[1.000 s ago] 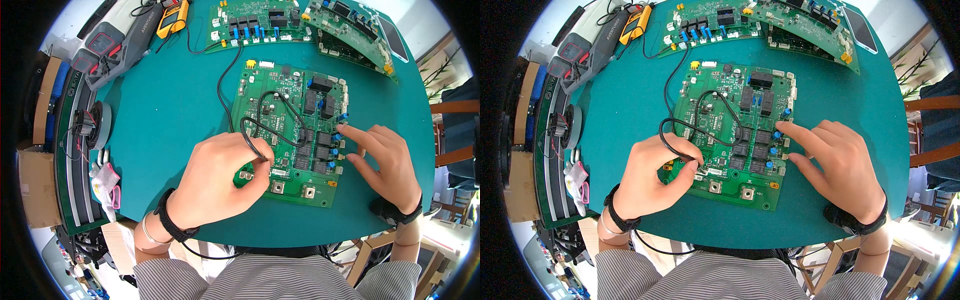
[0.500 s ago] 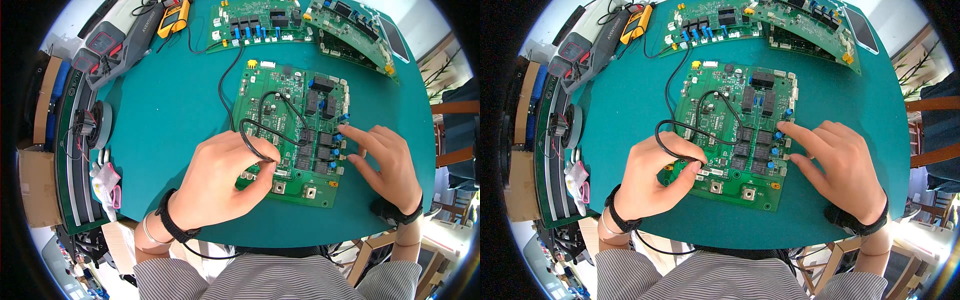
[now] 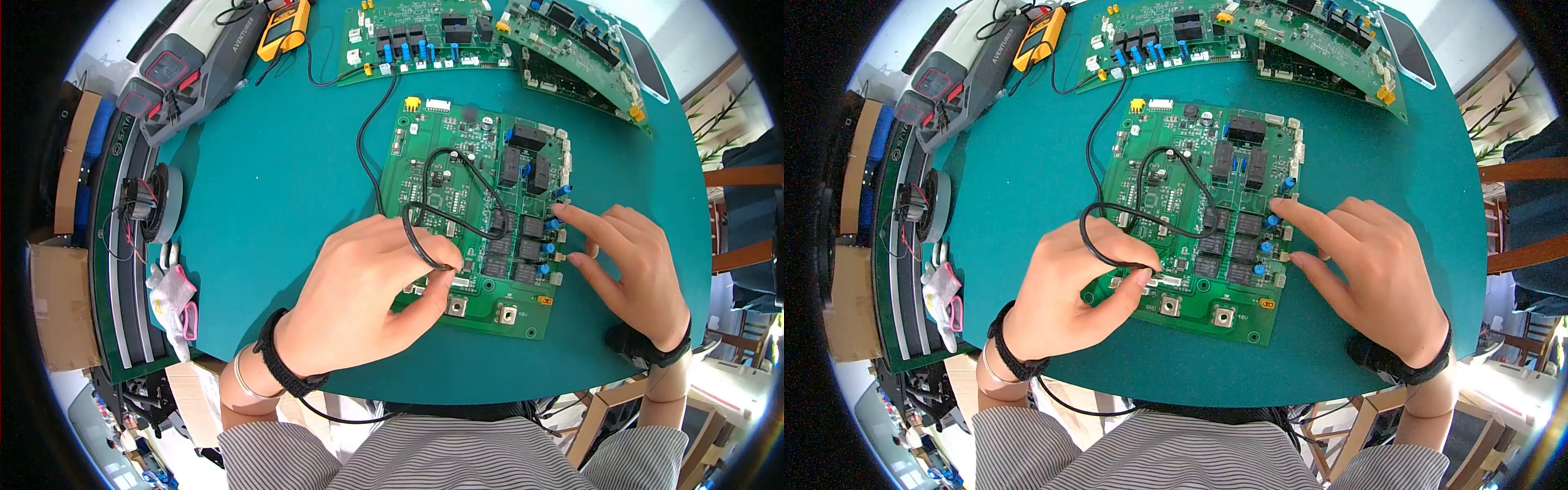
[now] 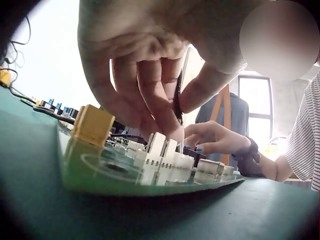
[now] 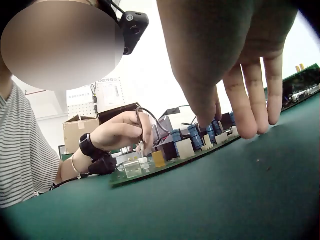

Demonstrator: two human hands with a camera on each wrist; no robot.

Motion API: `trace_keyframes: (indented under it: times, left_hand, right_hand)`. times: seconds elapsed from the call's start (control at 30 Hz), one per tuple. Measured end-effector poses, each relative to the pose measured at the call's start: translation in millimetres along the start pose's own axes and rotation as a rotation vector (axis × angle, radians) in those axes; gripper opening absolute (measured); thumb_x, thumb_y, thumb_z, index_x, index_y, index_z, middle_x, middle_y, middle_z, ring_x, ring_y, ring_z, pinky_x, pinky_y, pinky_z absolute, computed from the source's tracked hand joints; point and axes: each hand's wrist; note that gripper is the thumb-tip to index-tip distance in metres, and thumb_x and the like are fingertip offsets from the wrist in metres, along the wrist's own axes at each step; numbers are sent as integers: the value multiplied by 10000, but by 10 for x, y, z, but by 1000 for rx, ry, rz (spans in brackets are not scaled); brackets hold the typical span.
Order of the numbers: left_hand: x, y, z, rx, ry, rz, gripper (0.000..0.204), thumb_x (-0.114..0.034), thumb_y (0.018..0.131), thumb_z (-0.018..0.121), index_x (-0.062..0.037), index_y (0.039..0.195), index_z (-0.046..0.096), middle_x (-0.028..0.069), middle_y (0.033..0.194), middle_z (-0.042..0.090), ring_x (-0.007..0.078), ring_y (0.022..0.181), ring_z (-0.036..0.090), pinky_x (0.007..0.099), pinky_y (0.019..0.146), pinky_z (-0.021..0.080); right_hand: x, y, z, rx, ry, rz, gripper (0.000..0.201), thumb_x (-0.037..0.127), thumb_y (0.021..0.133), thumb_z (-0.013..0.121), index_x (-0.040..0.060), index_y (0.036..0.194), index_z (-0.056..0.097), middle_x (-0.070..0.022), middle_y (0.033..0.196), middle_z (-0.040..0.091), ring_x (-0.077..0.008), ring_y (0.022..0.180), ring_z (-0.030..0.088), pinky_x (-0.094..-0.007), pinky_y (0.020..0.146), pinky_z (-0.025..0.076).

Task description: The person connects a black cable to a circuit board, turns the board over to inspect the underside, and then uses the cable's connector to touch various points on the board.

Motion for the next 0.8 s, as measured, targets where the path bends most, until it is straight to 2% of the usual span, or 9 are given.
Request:
trace_keyframes:
  times: [0.3,0.47,0.8]
  left_hand:
    - [-2,0,-10,53,-18,-43,188,47,823,719,-60,976,712,67,877,718,281,765,663,382,668,495]
    - [3,2,-2,10,-22,40,181,44,805,730,-63,951,716,73,834,704,286,723,654,390,666,489]
    - [14,-11,15,15,1,40,179,40,805,738,-63,948,710,67,832,712,286,723,663,393,666,490]
  right_hand:
    - [-5,-2,1,0,0,-7,523,87,835,785,80,1341,653,-75,783,608,-270,754,584,-407,691,478]
    - [-1,-4,-3,5,-3,-5,527,86,836,783,80,1346,650,-76,789,610,-271,758,585,-408,691,478]
    - [-1,-5,4,0,-10,-11,533,88,833,785,81,1348,649,-73,780,597,-270,753,576,-407,687,476]
Point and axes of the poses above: each hand's wrist, its own y-axis towards the middle knuckle, its own z-axis out of the palm, x = y × z
